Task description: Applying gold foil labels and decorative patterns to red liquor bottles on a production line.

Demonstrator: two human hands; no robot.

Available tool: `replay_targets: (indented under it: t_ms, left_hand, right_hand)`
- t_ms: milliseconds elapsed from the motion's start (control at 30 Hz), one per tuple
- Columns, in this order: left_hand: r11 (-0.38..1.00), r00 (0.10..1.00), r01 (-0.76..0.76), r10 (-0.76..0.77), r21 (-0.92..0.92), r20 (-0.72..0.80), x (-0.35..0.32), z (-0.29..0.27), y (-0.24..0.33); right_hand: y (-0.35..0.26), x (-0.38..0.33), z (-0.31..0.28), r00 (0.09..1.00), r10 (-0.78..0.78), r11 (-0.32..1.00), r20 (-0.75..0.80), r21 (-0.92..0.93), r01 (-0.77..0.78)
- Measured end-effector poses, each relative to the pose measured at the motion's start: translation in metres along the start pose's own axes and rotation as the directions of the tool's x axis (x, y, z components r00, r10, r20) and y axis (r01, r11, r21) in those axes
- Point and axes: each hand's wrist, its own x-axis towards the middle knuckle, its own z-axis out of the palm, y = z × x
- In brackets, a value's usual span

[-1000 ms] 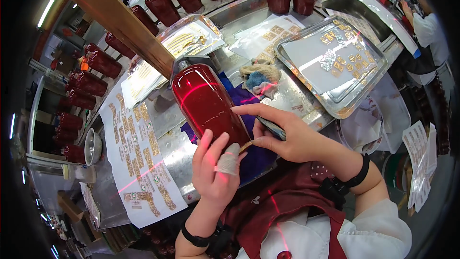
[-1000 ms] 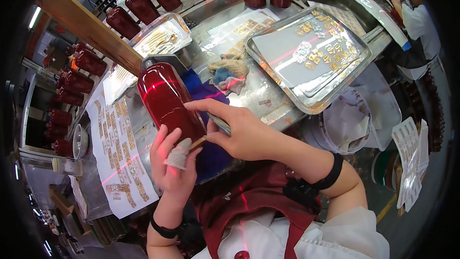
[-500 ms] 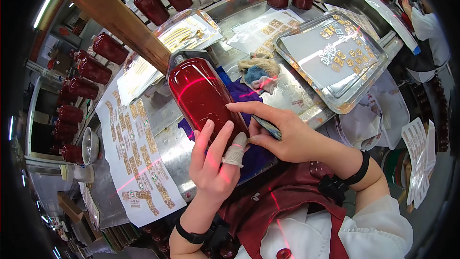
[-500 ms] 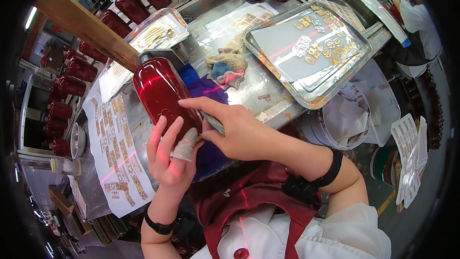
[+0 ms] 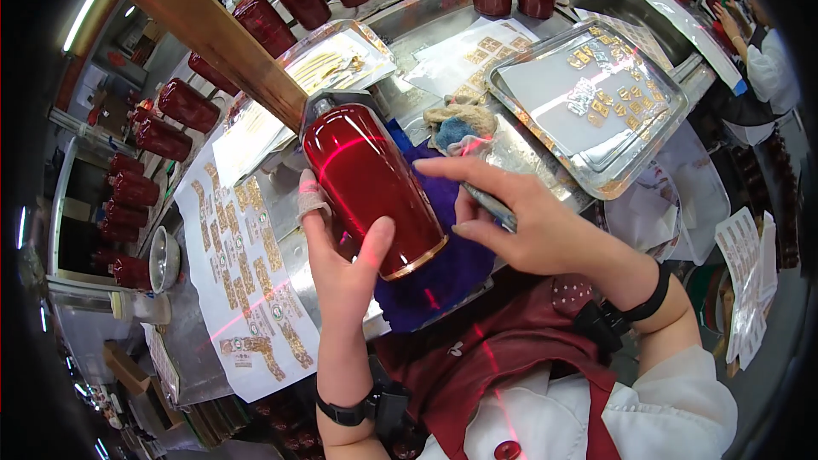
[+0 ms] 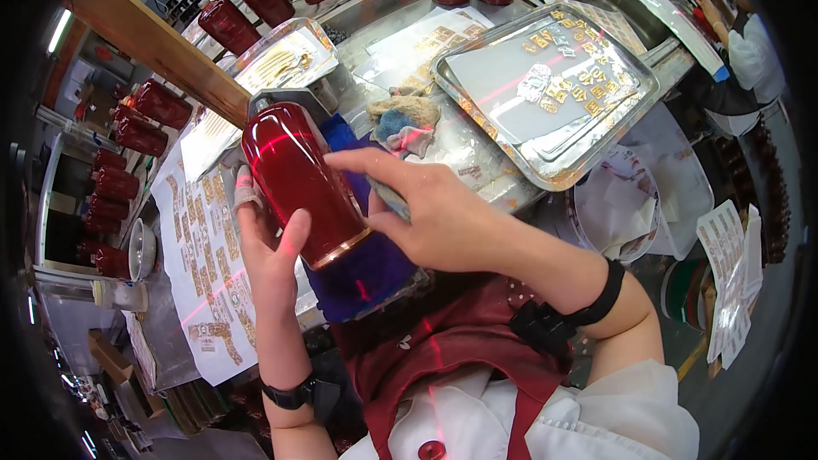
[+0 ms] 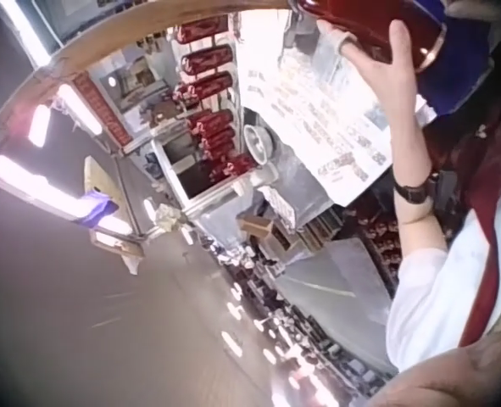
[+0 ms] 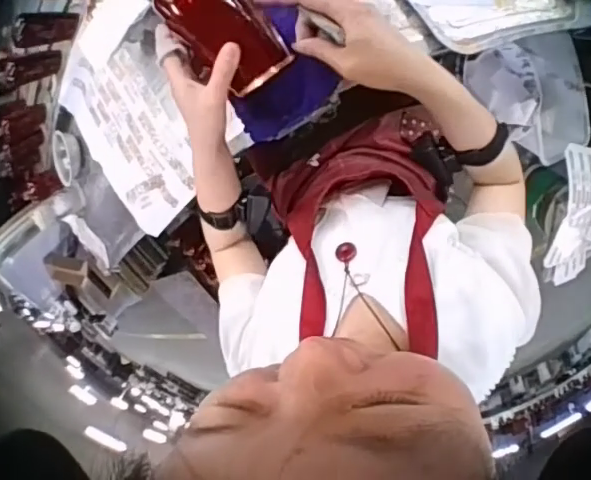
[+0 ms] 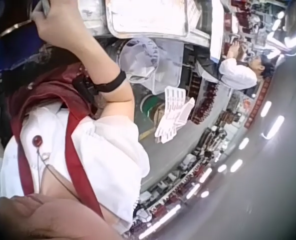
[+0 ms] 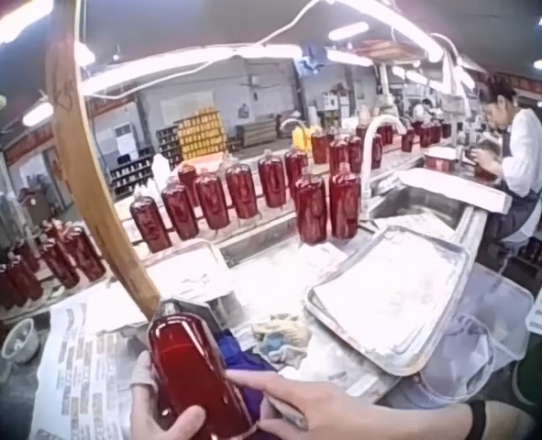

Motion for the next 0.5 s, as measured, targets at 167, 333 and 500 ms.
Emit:
replay_targets:
  t_ms: [167, 333, 500]
  left_hand:
    - [0.977, 0.981, 0.134, -0.106, -0.167, 0.165, -0.01, -0.017, -0.001]
    - [0.97, 0.963, 0.21, -0.183, -0.123, 0.199, -0.017, -0.012, 0.002]
    - [0.973, 0.964, 0.22, -0.206, -0.065, 0.168, -0.016, -0.007, 0.001]
  right_hand:
    - [0.011, -0.002, 0.004, 0.979, 0.201, 0.968, 0.006, 0.15, -0.2]
    - [0.023, -0.005, 0.01, 0.972, 0.225, 0.961, -0.07, 0.177, -0.21]
    - [0.026, -0.006, 0.004, 0.971, 0.235, 0.958, -0.047, 0.178, -0.223]
